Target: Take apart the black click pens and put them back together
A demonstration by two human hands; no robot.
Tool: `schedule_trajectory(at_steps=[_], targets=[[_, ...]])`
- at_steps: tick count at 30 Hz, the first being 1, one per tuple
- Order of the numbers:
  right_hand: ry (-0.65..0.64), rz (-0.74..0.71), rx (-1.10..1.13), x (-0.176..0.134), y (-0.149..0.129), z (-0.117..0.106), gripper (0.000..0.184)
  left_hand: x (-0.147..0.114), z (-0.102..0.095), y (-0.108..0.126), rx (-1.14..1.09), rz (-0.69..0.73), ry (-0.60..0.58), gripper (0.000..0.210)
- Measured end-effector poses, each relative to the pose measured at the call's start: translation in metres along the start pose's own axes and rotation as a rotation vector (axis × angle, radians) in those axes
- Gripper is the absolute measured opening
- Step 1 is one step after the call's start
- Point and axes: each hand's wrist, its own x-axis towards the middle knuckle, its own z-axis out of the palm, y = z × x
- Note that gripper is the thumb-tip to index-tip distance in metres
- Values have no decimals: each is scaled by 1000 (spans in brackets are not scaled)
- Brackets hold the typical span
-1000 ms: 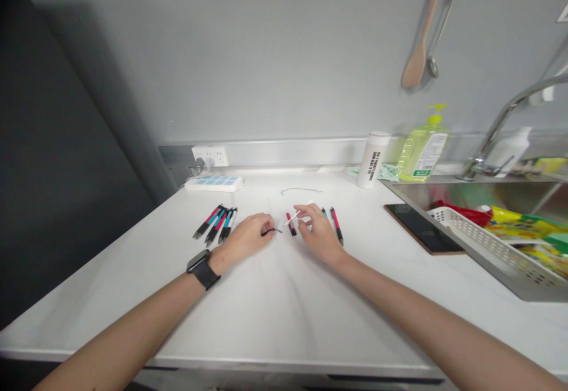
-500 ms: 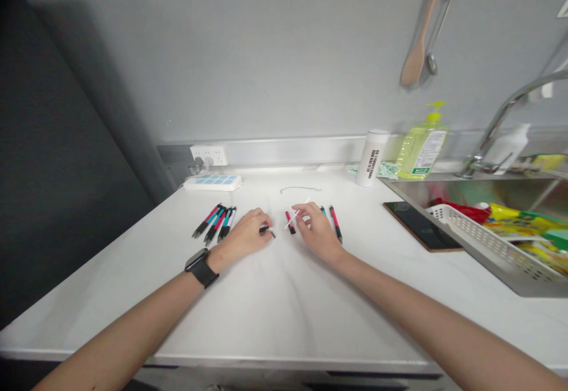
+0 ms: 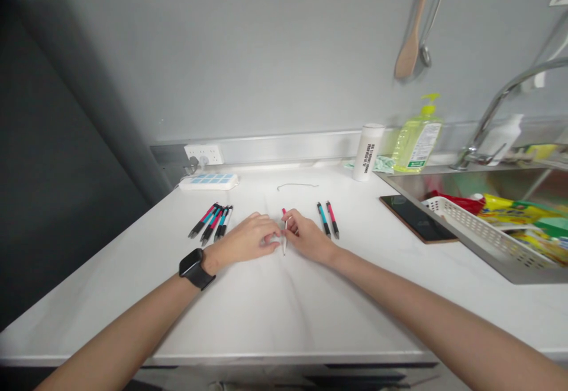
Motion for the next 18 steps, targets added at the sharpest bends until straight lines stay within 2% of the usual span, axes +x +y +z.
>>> schedule_trajectory(at_steps=[5, 12, 14, 18], targets=[[-56, 15, -5, 1, 1, -1, 17, 0, -1, 2, -38, 84, -117, 14], [-51, 24, -52, 2, -2, -2, 12, -1, 3, -4, -31, 144, -112, 20], [-42, 9, -74, 1, -3, -2, 10, -1, 3, -6, 6, 126, -86, 20], [-24, -47, -195, -2, -11, -6, 11, -1, 2, -11, 87, 1, -55, 21]])
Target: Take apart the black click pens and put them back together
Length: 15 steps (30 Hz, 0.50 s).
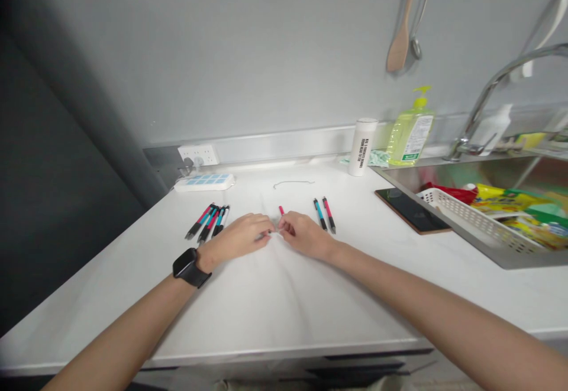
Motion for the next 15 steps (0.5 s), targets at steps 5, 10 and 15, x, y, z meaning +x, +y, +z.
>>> schedule_trajectory(at_steps=[5, 10, 15], targets=[[-123, 22, -72, -4, -8, -3, 13, -1, 1, -7, 11, -45, 0, 20], [-118, 22, -32, -3, -6, -1, 11, 1, 3, -8, 9, -3, 6, 23], [-52, -78, -38, 2, 3, -4, 13, 0, 2, -8, 44, 1, -1, 22]])
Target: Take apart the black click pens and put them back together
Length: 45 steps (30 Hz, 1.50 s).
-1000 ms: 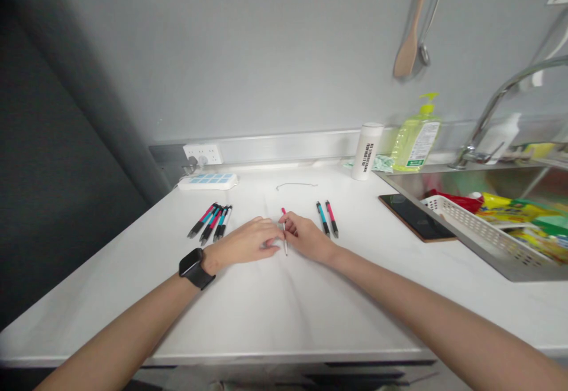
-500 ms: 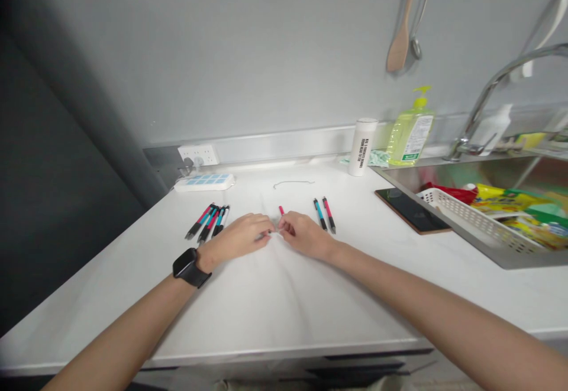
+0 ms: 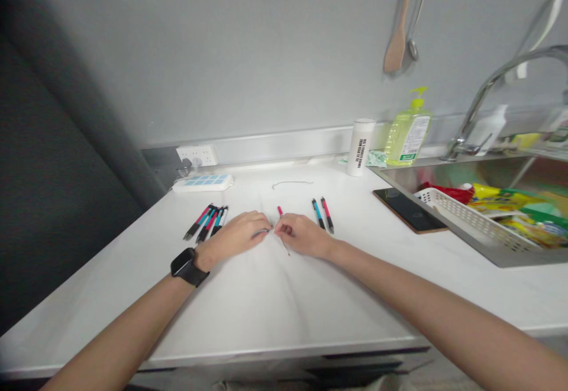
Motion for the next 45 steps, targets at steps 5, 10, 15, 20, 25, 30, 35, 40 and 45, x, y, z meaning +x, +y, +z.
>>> schedule_trajectory(at_steps=[5, 10, 15, 20, 25, 30, 35, 40, 45], targets=[[125, -63, -134, 2, 15, -4, 23, -4, -1, 1, 91, -238, 53, 23], [40, -80, -246, 1, 22, -2, 32, -5, 0, 2, 101, -409, 5, 22], [52, -66, -309, 1, 18, -5, 22, -4, 0, 5, 55, -437, -12, 24], [81, -50, -313, 0, 16, -6, 16, -3, -3, 10, 20, -467, -8, 28], [60, -26, -329, 0, 15, -5, 19, -3, -6, 13, 34, -458, -2, 23], [36, -11, -367, 0, 13, -7, 21, -2, -4, 13, 13, -435, 6, 20], [22, -4, -377, 0, 10, -7, 19, -2, 1, 10, 26, -317, 28, 21], [33, -11, -373, 0, 7, -6, 19, -3, 5, 8, 0, -255, 26, 27], [38, -42, -351, -1, 5, -7, 20, -3, 4, 8, -17, -252, 18, 28]])
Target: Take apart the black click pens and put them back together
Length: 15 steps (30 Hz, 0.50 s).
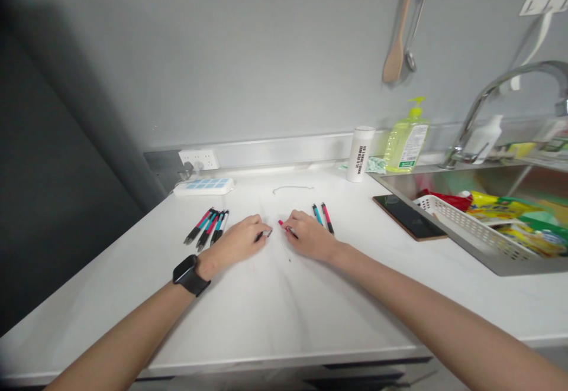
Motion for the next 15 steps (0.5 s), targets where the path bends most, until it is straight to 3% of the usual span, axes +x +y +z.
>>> schedule_trajectory(at_steps=[8, 15], targets=[[18, -100, 53, 0, 5, 5, 27, 0, -2, 0, -18, 22, 2, 26], [12, -102, 49, -1, 8, 9, 26, 0, -1, 0, -30, 16, -9, 30]])
